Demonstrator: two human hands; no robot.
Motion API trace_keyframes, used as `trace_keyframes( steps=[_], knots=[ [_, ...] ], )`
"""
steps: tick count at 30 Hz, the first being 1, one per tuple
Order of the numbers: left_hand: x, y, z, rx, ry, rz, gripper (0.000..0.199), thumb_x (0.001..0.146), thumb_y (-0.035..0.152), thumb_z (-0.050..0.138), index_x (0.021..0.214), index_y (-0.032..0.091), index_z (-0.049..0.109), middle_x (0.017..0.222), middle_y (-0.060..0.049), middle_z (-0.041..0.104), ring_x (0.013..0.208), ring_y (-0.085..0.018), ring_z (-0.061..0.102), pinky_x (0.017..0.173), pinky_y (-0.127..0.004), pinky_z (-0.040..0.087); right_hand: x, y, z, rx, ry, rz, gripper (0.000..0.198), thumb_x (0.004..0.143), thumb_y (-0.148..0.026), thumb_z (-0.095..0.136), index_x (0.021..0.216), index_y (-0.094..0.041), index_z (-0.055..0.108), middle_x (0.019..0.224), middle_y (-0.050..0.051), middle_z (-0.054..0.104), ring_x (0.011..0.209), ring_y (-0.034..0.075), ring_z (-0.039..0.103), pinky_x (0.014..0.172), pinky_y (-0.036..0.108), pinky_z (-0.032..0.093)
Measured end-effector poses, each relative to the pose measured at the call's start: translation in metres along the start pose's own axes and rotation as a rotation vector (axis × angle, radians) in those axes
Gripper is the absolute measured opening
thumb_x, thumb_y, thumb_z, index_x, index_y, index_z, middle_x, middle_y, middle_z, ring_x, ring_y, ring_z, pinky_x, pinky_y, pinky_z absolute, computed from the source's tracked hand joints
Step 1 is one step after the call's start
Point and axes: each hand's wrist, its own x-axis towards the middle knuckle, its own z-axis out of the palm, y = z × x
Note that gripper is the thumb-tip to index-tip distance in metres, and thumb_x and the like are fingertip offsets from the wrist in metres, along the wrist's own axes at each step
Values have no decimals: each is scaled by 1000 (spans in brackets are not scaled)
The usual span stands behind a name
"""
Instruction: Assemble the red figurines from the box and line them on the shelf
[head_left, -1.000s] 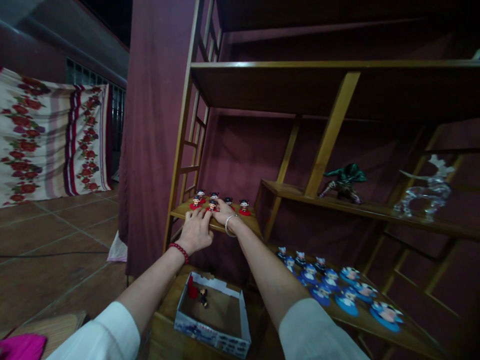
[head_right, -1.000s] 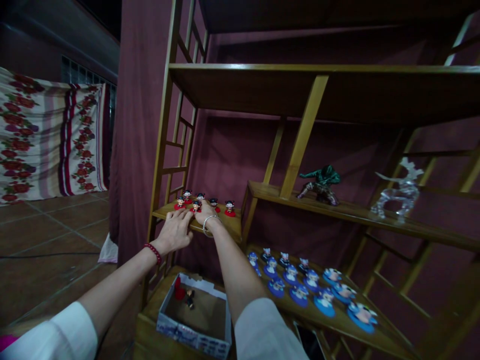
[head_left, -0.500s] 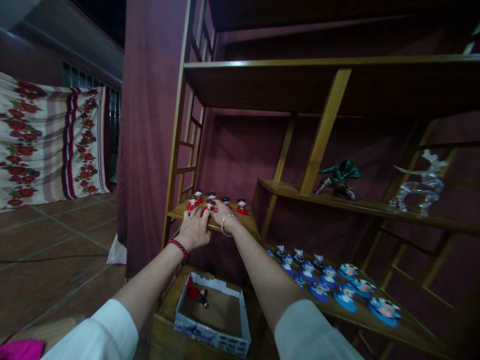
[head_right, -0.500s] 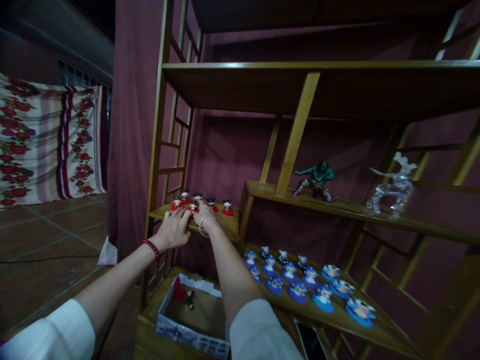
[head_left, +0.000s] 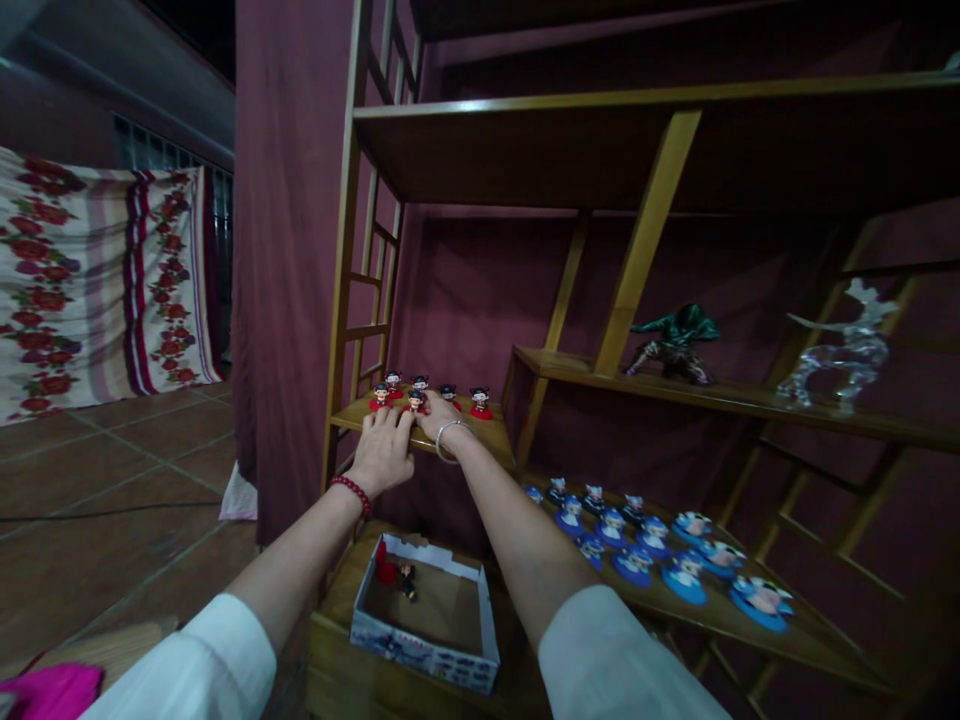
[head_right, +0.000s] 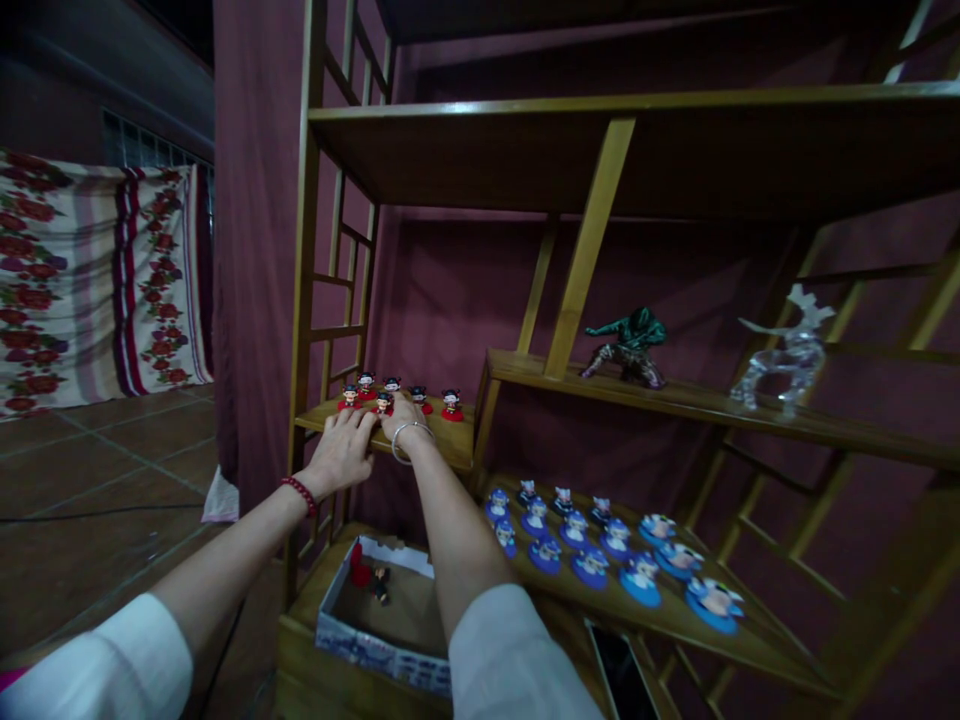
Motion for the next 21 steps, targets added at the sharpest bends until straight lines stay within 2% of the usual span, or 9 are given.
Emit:
trace_keyframes(
  steps=[10,21],
  knots=[
    [1,1,-2,-9,-19,-13,46,64,17,49,109,20,42,116,-10,51,107,-27,38,89,-44,26,-1,-1,0,8,27,-5,37,71,-29,63,106,-24,53,98,4,64,86,17,60,76,26,43],
    [1,1,-3,-3,3,9,47,62,16,48,108,17,42,112,-12,52,104,-27,40,87,-43,28,0,0,0,32,53,38,44,67,-29,66,109,-25,53,94,2,66,85,16,61,74,24,45]
  ],
)
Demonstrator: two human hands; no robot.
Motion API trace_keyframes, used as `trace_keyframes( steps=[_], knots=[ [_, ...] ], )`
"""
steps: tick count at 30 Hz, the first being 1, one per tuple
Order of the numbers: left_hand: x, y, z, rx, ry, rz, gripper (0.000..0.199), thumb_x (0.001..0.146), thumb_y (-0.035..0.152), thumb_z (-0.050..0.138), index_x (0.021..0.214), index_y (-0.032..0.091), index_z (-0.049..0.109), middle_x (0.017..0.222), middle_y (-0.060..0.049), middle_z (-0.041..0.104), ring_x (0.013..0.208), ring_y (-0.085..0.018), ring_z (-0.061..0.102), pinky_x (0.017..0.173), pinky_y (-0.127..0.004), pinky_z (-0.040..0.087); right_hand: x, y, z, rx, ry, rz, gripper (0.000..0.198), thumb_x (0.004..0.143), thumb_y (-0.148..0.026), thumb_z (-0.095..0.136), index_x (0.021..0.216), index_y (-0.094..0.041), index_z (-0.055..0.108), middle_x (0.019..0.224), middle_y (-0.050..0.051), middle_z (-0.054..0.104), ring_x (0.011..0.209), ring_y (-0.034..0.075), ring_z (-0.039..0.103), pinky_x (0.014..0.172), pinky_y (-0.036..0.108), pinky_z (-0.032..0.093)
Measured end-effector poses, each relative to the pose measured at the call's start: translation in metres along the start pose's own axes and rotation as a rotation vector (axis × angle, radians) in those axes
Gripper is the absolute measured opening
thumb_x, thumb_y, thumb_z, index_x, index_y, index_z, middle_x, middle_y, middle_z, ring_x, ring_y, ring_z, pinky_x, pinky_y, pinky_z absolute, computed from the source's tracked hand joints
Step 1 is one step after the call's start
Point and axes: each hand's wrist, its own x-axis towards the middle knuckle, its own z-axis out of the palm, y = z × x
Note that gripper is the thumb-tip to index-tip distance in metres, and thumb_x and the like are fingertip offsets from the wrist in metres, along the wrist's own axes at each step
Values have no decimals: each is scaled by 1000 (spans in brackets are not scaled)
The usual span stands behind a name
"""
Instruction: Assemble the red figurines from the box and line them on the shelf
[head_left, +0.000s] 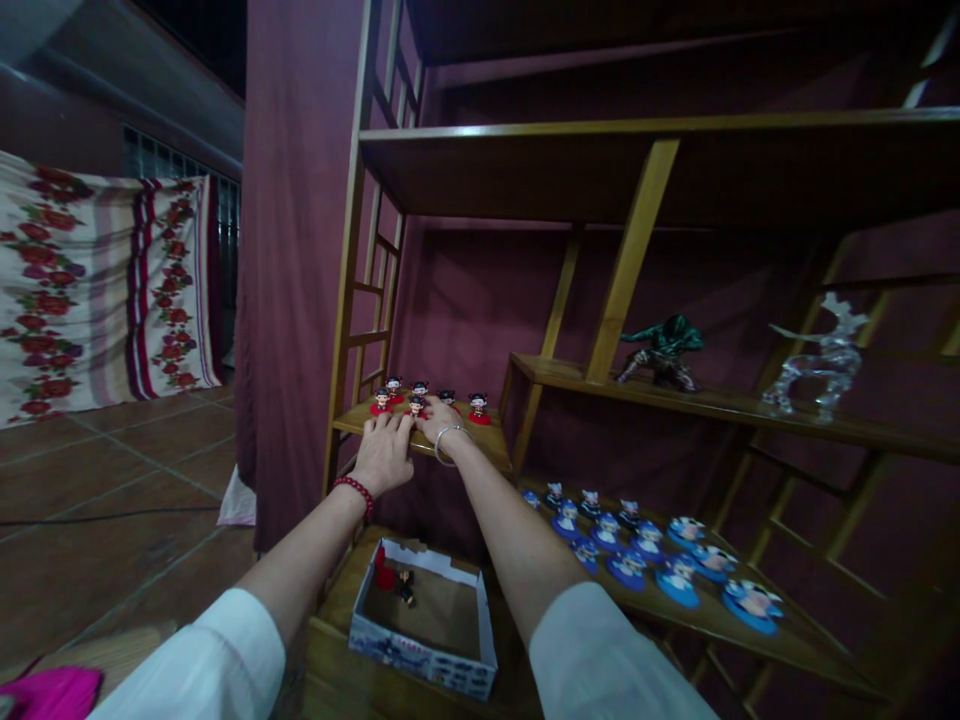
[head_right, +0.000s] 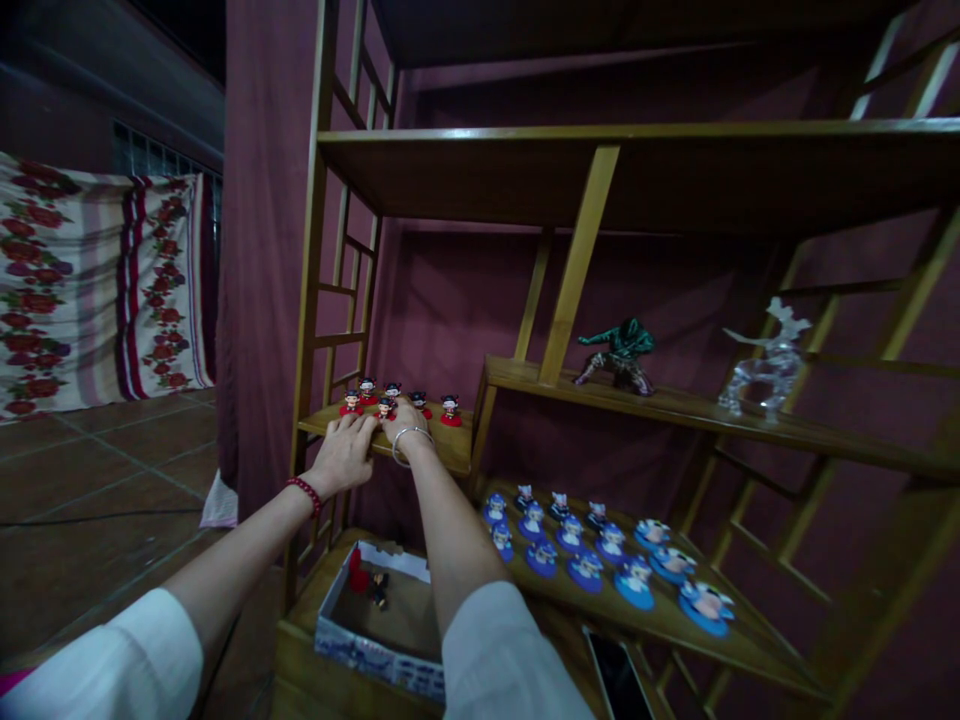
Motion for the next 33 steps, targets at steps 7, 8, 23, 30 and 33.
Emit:
trace_keyframes(
  steps=[7,8,23,30,33],
  knots=[
    [-2,-1,0,15,-3,-8,50,59,15,50,108,17,41,114,-13,47,104,-27,39,87,-42,29,-5,-6,-5,-65,9,5,43,69,-30,64,109,-22,53,95,4,66,88,17,61,76,25,45],
    [-2,-1,0,26,-5,-10,51,59,15,50,109,17,40,113,-13,46,104,-27,39,87,-42,30,-8,-8,-6,-85,18,4,43,69,-30,64,110,-21,52,96,5,66,88,17,61,77,25,44],
    [-39,8,10,101,182,45,72,57,14,50,126,9,32,132,-19,36,128,-30,23,104,-47,13,-99,-15,-17,-257,285,-288,37,82,-14,37,116,-15,51,112,8,60,105,18,50,92,29,37],
    [-70,29,18,-30,220,-50,74,64,12,44,134,7,21,143,-19,16,133,-28,4,103,-47,18,-165,0,7,-391,242,-482,48,78,-10,41,125,-14,44,141,9,29,131,21,16,104,40,23],
    [-88,41,24,-87,130,-52,67,66,10,42,131,3,29,143,-21,16,133,-29,2,103,-46,21,-185,9,16,-381,114,-402,51,76,-9,42,126,-15,43,142,8,27,130,21,18,102,41,27]
  ],
)
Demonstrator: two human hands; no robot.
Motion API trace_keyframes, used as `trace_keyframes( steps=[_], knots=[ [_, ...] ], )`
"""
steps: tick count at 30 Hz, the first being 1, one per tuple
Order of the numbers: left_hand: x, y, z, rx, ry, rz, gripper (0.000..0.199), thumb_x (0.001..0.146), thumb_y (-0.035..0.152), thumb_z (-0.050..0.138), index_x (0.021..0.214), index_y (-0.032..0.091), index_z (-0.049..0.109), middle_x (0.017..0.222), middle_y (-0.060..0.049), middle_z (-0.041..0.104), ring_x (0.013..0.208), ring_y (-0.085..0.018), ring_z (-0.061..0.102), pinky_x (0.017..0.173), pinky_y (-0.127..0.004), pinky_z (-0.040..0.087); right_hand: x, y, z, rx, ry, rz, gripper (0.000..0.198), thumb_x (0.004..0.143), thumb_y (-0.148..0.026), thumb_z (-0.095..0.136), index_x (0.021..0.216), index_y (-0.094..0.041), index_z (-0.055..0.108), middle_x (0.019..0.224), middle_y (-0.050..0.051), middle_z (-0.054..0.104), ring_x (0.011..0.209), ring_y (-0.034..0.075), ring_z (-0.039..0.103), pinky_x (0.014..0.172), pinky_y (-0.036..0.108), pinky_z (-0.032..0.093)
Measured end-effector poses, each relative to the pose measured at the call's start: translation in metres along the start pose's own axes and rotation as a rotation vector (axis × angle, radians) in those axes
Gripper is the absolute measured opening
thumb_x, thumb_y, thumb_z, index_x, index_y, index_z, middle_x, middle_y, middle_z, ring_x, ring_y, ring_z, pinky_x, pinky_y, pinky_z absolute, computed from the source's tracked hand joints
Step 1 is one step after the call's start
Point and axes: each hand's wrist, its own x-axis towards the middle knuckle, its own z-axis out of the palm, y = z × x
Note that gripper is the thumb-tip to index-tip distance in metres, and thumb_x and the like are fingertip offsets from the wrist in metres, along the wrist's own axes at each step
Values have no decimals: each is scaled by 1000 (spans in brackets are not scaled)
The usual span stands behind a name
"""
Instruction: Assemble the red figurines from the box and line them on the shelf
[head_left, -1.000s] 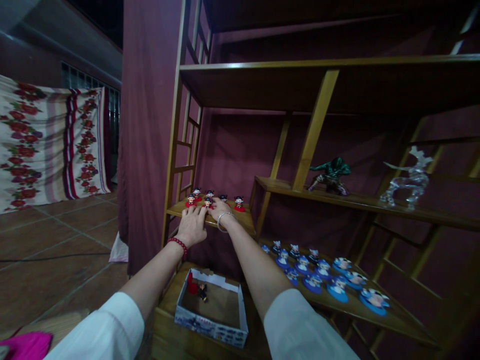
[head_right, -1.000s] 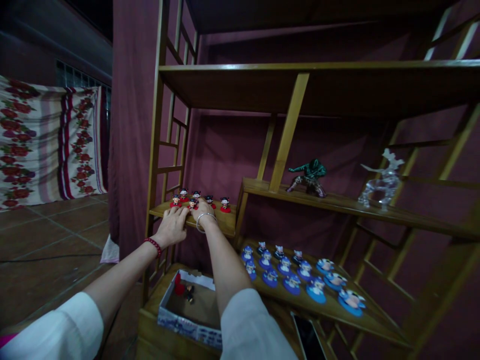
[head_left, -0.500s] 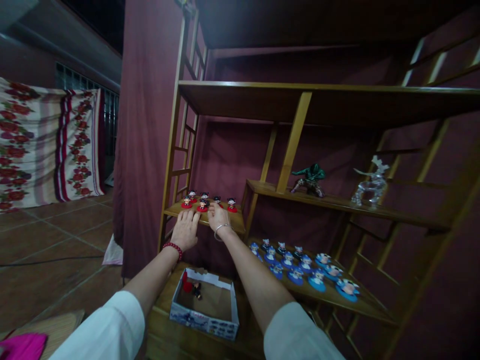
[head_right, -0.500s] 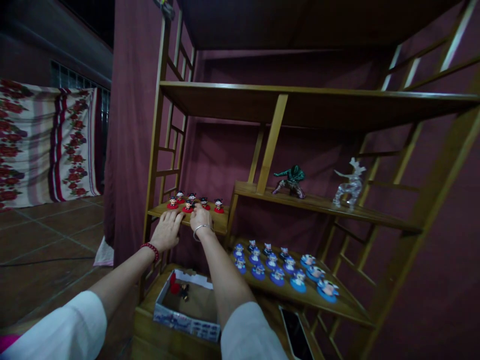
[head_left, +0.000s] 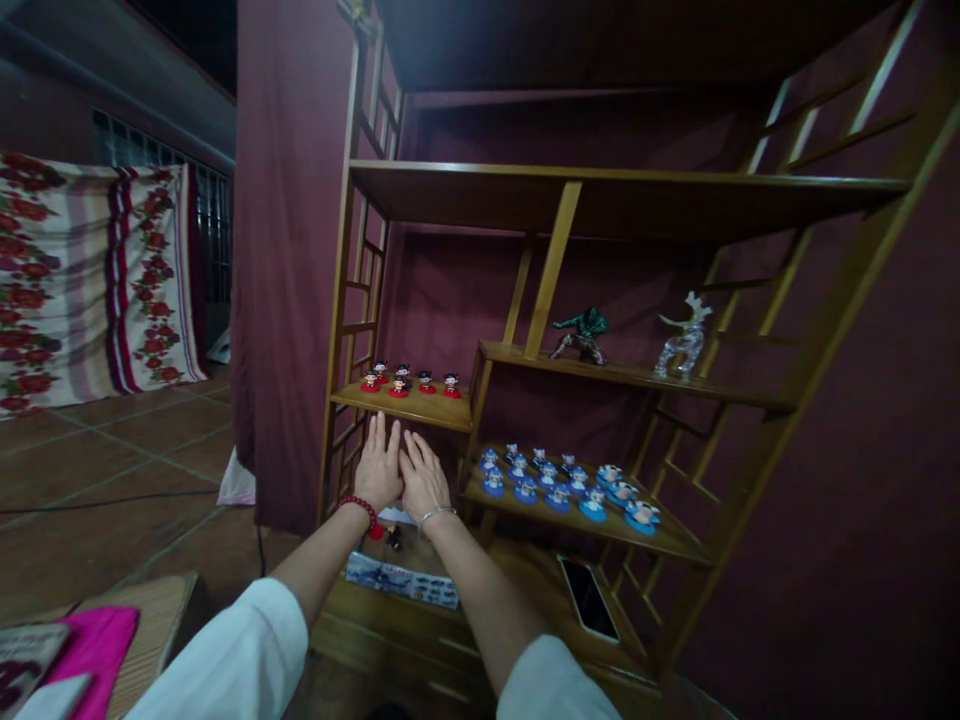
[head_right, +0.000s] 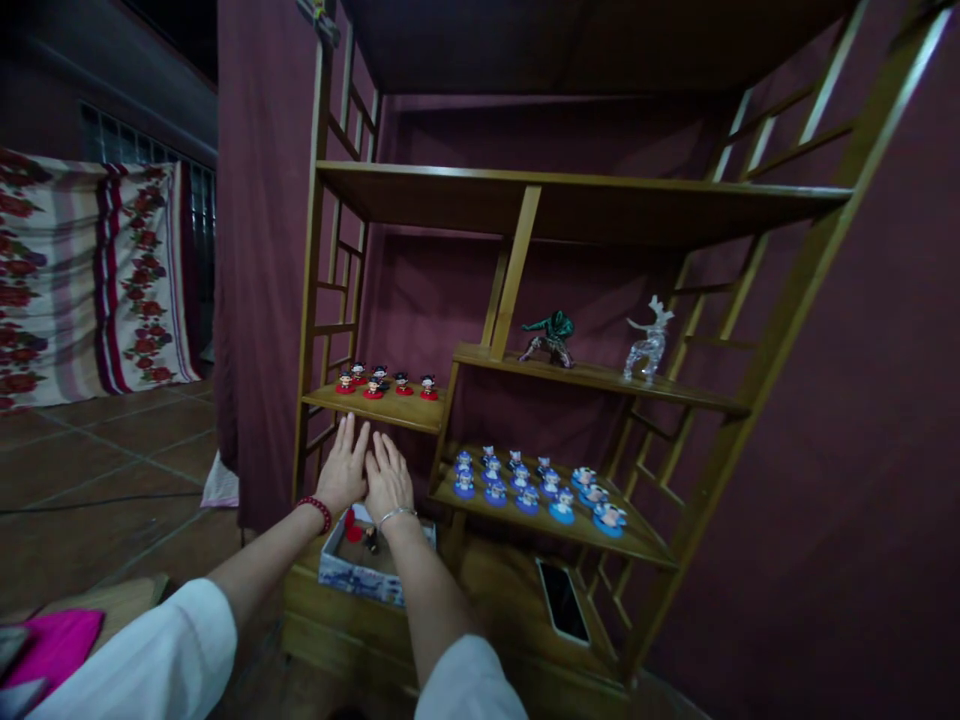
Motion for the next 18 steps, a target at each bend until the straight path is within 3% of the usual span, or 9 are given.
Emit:
trace_keyframes(
  steps=[5,9,13,18],
  knots=[
    [-36,16,20,2,-310,-50,54,70,10,38,123,-1,43,135,-22,35,132,-28,13,104,-43,21,-30,2,12,62,-326,132,44,73,-14,47,117,-9,52,137,14,34,125,25,30,97,37,35],
    [-61,21,41,0,-498,12,45,72,14,37,111,1,54,120,-20,52,127,-27,27,106,-39,15,-47,5,22,63,-542,240,41,73,-11,47,113,-13,56,128,13,47,116,23,44,94,32,38],
    [-79,27,61,3,-637,-6,44,73,14,37,111,0,54,119,-21,52,124,-25,32,106,-38,16,-55,9,34,58,-650,327,33,77,-11,43,105,-12,61,112,15,59,103,23,56,87,31,43],
    [-100,29,90,-14,-749,-102,47,72,17,43,115,2,50,124,-21,47,125,-28,30,102,-41,23,-66,18,61,51,-777,406,30,79,-17,44,99,-8,64,106,20,61,100,26,58,82,31,46]
  ],
)
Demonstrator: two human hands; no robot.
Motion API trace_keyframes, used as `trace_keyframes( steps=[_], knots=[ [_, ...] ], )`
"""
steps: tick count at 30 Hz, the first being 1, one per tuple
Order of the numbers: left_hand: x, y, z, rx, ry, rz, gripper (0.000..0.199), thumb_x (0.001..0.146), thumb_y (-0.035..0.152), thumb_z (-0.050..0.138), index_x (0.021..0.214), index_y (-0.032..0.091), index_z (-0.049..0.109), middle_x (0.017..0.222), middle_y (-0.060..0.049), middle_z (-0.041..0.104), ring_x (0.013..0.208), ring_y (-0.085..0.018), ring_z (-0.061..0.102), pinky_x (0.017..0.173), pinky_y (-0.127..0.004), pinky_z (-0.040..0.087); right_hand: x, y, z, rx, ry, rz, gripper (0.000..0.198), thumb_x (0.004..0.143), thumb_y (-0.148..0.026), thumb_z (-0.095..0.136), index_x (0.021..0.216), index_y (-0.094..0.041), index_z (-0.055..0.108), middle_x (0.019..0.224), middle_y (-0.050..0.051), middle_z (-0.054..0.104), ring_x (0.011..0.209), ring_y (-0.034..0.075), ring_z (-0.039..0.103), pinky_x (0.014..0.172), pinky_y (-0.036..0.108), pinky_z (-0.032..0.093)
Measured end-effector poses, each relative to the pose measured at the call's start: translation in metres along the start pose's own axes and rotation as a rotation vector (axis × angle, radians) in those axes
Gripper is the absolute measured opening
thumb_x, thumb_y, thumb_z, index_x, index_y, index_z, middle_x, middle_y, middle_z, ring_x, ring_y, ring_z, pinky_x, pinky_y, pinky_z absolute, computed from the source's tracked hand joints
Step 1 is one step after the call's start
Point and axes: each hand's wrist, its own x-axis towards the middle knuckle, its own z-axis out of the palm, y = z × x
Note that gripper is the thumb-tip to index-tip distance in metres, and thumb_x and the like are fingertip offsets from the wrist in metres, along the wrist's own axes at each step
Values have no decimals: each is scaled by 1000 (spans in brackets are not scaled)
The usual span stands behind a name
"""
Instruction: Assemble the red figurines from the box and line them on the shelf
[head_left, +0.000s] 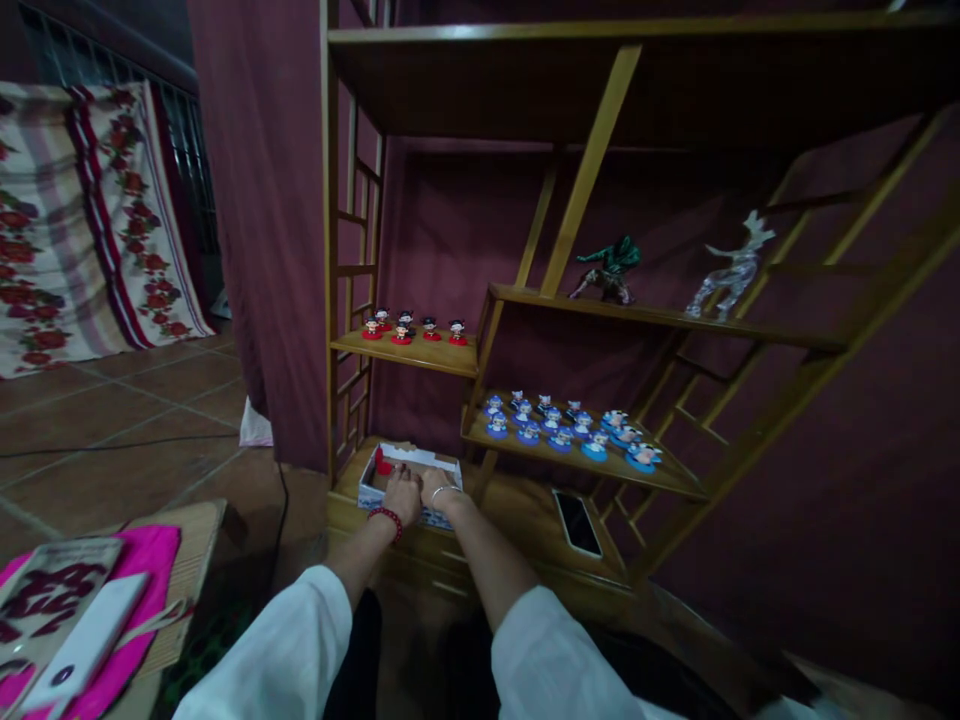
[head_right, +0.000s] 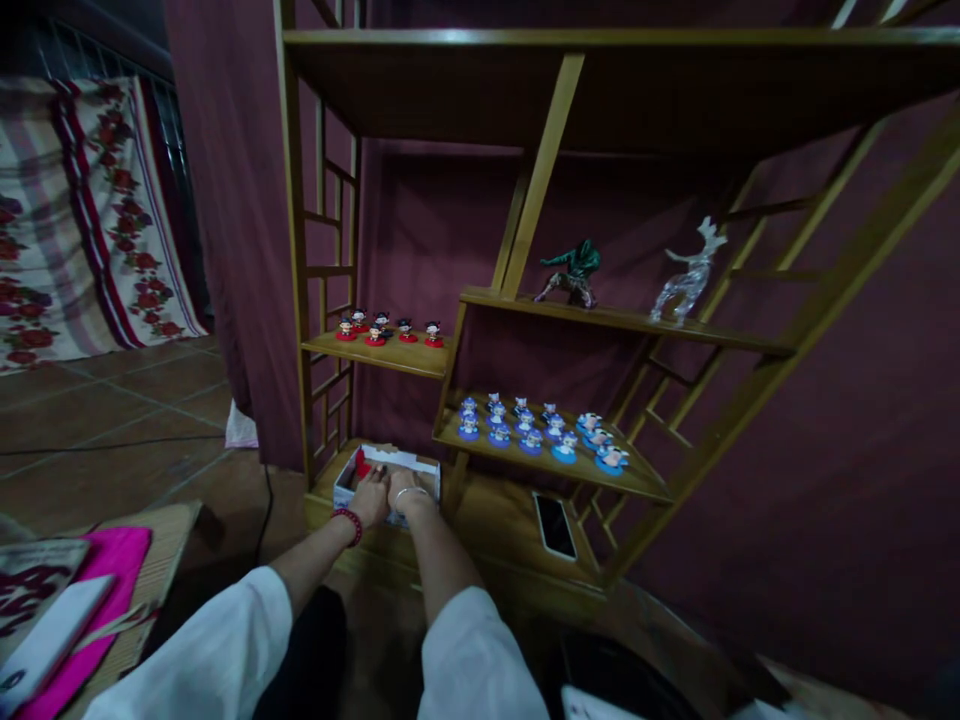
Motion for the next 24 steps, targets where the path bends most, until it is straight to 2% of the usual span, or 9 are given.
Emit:
trace_keyframes(
  steps=[3,9,15,18,20,22,24],
  knots=[
    [4,-4,19,-30,-53,-31,44,74,19,43,115,6,51,125,-19,47,125,-29,30,99,-42,27,13,8,17,1,-59,20,27,79,-17,47,95,-8,66,104,21,62,100,26,58,82,31,46],
    [12,-15,48,-60,-116,-24,42,75,23,43,114,11,52,123,-16,50,123,-27,34,99,-42,26,37,19,46,31,-132,40,24,74,-18,54,93,-9,67,101,18,64,94,24,61,76,26,48],
    [11,-24,69,-75,-88,-4,43,76,21,41,117,10,49,126,-16,48,121,-25,37,102,-41,21,40,25,67,57,-148,43,23,75,-18,51,92,-18,67,101,12,65,94,21,61,74,26,48],
    [11,-26,72,-84,-77,15,45,73,20,46,116,13,51,127,-14,48,120,-24,38,102,-40,22,36,25,64,47,-131,35,24,73,-17,53,92,-21,67,100,11,66,92,23,62,72,29,50],
    [14,-27,69,-100,-64,10,43,71,18,47,113,14,53,122,-13,52,117,-24,41,100,-39,25,35,21,54,30,-115,19,24,70,-15,56,90,-17,68,100,14,66,94,24,61,74,31,50],
    [20,-28,58,-131,15,14,38,71,14,46,107,14,57,118,-13,54,114,-23,44,98,-37,30,35,16,37,15,-95,-15,24,68,-13,57,89,-14,68,101,15,65,96,25,60,77,31,48],
    [26,-30,41,-169,154,14,34,71,11,44,102,13,59,117,-12,55,112,-22,46,95,-34,34,34,10,16,15,-75,-64,26,68,-13,56,91,-15,67,102,15,65,96,25,60,79,31,48]
  ],
)
